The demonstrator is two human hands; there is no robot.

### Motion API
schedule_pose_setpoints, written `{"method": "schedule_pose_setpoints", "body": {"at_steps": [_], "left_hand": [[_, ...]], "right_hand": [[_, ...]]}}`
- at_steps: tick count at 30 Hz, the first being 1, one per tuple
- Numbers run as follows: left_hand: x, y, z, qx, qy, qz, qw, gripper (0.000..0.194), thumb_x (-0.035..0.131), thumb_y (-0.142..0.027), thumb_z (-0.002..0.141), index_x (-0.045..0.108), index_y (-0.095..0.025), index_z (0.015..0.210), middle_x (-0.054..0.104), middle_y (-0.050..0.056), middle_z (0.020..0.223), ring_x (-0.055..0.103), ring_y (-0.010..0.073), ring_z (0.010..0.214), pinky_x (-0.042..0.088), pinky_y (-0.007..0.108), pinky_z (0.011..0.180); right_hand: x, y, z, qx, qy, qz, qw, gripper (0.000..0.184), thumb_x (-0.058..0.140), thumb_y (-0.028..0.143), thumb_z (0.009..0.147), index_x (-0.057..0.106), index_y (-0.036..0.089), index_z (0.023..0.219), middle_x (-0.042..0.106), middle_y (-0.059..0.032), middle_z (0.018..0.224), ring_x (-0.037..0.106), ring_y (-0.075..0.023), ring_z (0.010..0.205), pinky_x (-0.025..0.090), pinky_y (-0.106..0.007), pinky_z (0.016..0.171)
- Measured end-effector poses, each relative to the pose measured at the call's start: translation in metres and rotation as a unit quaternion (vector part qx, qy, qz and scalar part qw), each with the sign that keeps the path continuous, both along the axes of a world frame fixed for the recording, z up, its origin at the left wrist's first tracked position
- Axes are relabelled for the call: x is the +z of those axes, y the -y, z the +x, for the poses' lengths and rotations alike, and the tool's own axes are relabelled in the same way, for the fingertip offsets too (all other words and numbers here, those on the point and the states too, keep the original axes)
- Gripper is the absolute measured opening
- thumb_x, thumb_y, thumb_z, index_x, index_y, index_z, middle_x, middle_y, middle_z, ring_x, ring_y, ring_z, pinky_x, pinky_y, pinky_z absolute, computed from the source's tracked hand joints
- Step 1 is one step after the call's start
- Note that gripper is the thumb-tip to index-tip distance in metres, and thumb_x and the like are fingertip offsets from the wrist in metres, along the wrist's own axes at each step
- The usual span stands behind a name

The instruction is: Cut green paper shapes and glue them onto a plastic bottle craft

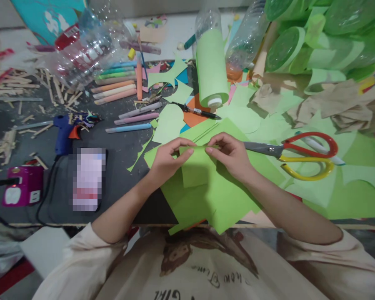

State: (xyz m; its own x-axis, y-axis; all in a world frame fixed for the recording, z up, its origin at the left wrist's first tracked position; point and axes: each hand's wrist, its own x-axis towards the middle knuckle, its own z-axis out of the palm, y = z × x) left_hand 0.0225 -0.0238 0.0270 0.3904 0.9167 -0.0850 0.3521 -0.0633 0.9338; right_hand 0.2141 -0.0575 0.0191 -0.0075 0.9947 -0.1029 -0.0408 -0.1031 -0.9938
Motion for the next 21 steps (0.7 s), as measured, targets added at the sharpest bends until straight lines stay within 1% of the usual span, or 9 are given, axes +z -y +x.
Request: {"method": "schedule_pose_setpoints", "body": {"at_steps": [3, 6, 8, 10, 12, 15, 16, 18, 21], "left_hand": [[0.0013, 0.0012, 0.0021, 0.024, -0.007, 0.012, 1.000, 0.019, 0.063, -0.033, 0.079, 0.074, -0.018, 0.083, 0.075, 0.002, 0.083, 0.054, 0.0104, 0.060, 0.041, 0.021, 0.054], [-0.0005, -0.0013, 0.0014, 0.042, 0.019, 0.033, 0.998, 0.017, 0.065, -0.032, 0.079, 0.076, -0.019, 0.081, 0.075, 0.002, 0.079, 0.049, 0.0088, 0.054, 0.039, 0.021, 0.051], [-0.0019, -0.0025, 0.0008, 0.044, 0.038, 0.046, 0.997, 0.016, 0.066, -0.031, 0.079, 0.077, -0.019, 0.080, 0.075, 0.001, 0.078, 0.046, 0.0074, 0.050, 0.037, 0.021, 0.048], [-0.0028, -0.0025, 0.0006, 0.040, 0.049, 0.053, 0.997, 0.015, 0.066, -0.029, 0.080, 0.077, -0.020, 0.081, 0.075, 0.001, 0.077, 0.047, 0.0071, 0.048, 0.037, 0.021, 0.046], [-0.0032, -0.0019, 0.0004, 0.033, 0.054, 0.059, 0.996, 0.014, 0.065, -0.026, 0.081, 0.078, -0.020, 0.082, 0.076, 0.002, 0.078, 0.055, 0.0090, 0.053, 0.042, 0.021, 0.049], [-0.0032, -0.0005, -0.0001, 0.011, 0.060, 0.080, 0.995, 0.016, 0.062, -0.018, 0.081, 0.078, -0.021, 0.081, 0.079, 0.002, 0.083, 0.070, 0.0134, 0.072, 0.053, 0.021, 0.065], [-0.0032, -0.0002, -0.0005, -0.004, 0.063, 0.091, 0.994, 0.018, 0.061, -0.015, 0.081, 0.078, -0.021, 0.081, 0.079, 0.002, 0.084, 0.072, 0.0138, 0.075, 0.055, 0.021, 0.069], [-0.0036, 0.0003, -0.0012, -0.037, 0.070, 0.112, 0.991, 0.022, 0.058, -0.011, 0.082, 0.078, -0.021, 0.083, 0.079, 0.002, 0.084, 0.074, 0.0132, 0.076, 0.056, 0.020, 0.070], [-0.0046, 0.0007, -0.0022, -0.071, 0.086, 0.119, 0.987, 0.023, 0.058, -0.012, 0.083, 0.079, -0.021, 0.086, 0.080, 0.003, 0.086, 0.074, 0.0129, 0.076, 0.057, 0.020, 0.070]], "right_hand": [[-0.0012, 0.0010, -0.0005, 0.000, -0.011, 0.010, 1.000, 0.028, 0.078, 0.046, 0.073, 0.065, 0.021, 0.076, 0.062, 0.0025, 0.069, 0.051, -0.0092, 0.057, 0.043, -0.023, 0.052], [-0.0018, 0.0001, 0.0003, -0.012, -0.010, 0.035, 0.999, 0.017, 0.077, 0.038, 0.076, 0.070, 0.022, 0.078, 0.063, 0.0024, 0.068, 0.053, -0.0094, 0.057, 0.045, -0.024, 0.054], [-0.0022, -0.0006, 0.0007, -0.029, -0.008, 0.051, 0.998, 0.010, 0.076, 0.032, 0.077, 0.072, 0.023, 0.076, 0.064, 0.0025, 0.066, 0.054, -0.0095, 0.056, 0.045, -0.024, 0.053], [-0.0026, -0.0010, 0.0012, -0.044, -0.009, 0.057, 0.997, 0.007, 0.076, 0.030, 0.077, 0.073, 0.024, 0.075, 0.064, 0.0027, 0.064, 0.053, -0.0094, 0.054, 0.044, -0.024, 0.051], [-0.0024, -0.0009, 0.0016, -0.043, -0.010, 0.052, 0.998, 0.011, 0.077, 0.033, 0.076, 0.072, 0.023, 0.073, 0.063, 0.0026, 0.063, 0.052, -0.0092, 0.053, 0.043, -0.024, 0.050], [-0.0004, 0.0001, 0.0015, -0.004, -0.018, 0.038, 0.999, 0.025, 0.079, 0.046, 0.073, 0.072, 0.022, 0.073, 0.066, 0.0013, 0.066, 0.055, -0.0101, 0.056, 0.046, -0.025, 0.052], [0.0006, 0.0006, 0.0010, 0.013, -0.020, 0.034, 0.999, 0.030, 0.079, 0.051, 0.072, 0.072, 0.022, 0.074, 0.067, 0.0007, 0.067, 0.057, -0.0107, 0.057, 0.048, -0.026, 0.054], [0.0027, 0.0016, -0.0001, 0.036, -0.014, 0.027, 0.999, 0.035, 0.077, 0.056, 0.072, 0.072, 0.022, 0.073, 0.068, -0.0002, 0.068, 0.059, -0.0114, 0.059, 0.050, -0.027, 0.057], [0.0041, 0.0023, -0.0017, 0.042, -0.003, 0.015, 0.999, 0.035, 0.075, 0.056, 0.074, 0.072, 0.021, 0.071, 0.068, -0.0005, 0.066, 0.059, -0.0114, 0.058, 0.050, -0.028, 0.058]]}}
